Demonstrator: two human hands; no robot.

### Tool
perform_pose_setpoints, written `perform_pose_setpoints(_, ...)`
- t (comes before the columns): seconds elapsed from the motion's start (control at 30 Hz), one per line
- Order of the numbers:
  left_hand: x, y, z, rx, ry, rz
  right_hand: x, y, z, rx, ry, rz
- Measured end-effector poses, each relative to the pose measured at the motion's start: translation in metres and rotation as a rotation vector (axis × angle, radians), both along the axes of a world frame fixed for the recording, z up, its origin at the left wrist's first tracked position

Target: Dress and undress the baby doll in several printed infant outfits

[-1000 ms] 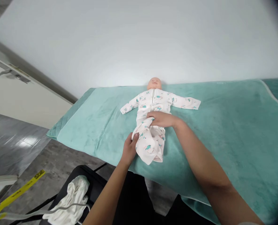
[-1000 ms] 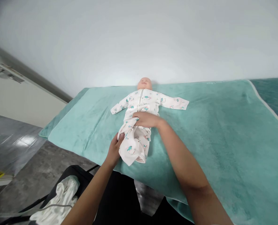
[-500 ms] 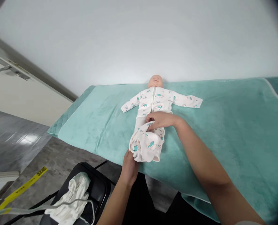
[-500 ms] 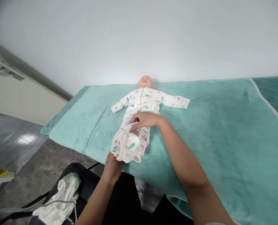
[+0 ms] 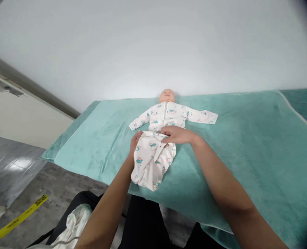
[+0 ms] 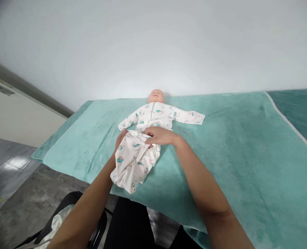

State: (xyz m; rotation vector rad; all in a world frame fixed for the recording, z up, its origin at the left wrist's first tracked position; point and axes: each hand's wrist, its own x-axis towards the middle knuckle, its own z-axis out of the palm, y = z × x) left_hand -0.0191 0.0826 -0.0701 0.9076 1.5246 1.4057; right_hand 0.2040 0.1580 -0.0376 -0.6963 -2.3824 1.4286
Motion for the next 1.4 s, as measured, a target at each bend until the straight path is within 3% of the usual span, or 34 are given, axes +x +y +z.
perform_pose_setpoints(0.1,0.003,0.018,-0.004,0.08,0.021,-0.077,0.001,0.0,-0.002,-0.045,0.057,-0.016)
perform_pose_setpoints(0.3,-0.003,0.033,-0.004,0.034,0.113,-0.078,0.003,0.001,0.0,-0.073,0.15,-0.173)
perform_pose_setpoints(0.43,-0.009,0.057,-0.005,0.123,0.311,-0.084,-0.001,0.001,-0.001,0.128,0.081,-0.338)
perform_pose_setpoints(0.53,0.002,0.07,-0.004,0.241,0.517,-0.232,0.0,0.004,-0.003,0.29,0.022,-0.427)
perform_pose_setpoints(0.6,0.014,0.072,-0.001,0.277,0.607,-0.337,0.003,0.007,-0.005,0.374,-0.012,-0.47)
perform_pose_setpoints(0.7,0.028,0.067,0.004,0.263,0.64,-0.352,0.004,0.009,-0.007,0.471,-0.07,-0.488)
perform_pose_setpoints(0.87,0.018,0.06,0.007,0.285,0.472,-0.214,-0.006,0.002,-0.02,0.558,-0.138,-0.563)
perform_pose_setpoints(1.0,-0.021,0.071,-0.012,0.176,0.05,0.171,-0.009,0.004,-0.033,0.617,-0.074,-0.984)
perform_pose_setpoints(1.07,-0.038,0.076,-0.026,0.228,-0.129,0.352,-0.009,0.007,-0.037,0.604,-0.064,-1.13)
perform_pose_setpoints(1.13,-0.046,0.077,-0.036,0.338,-0.144,0.464,-0.009,0.011,-0.039,0.573,-0.089,-1.137)
perform_pose_setpoints(1.2,-0.045,0.073,-0.041,0.429,0.018,0.497,-0.008,0.014,-0.042,0.564,-0.098,-1.097)
perform_pose_setpoints(1.27,-0.037,0.065,-0.042,0.463,0.242,0.384,-0.005,0.017,-0.047,0.533,-0.056,-1.106)
perform_pose_setpoints(1.4,-0.024,0.054,-0.039,0.378,0.651,-0.115,0.019,0.025,-0.062,0.312,0.186,-1.341)
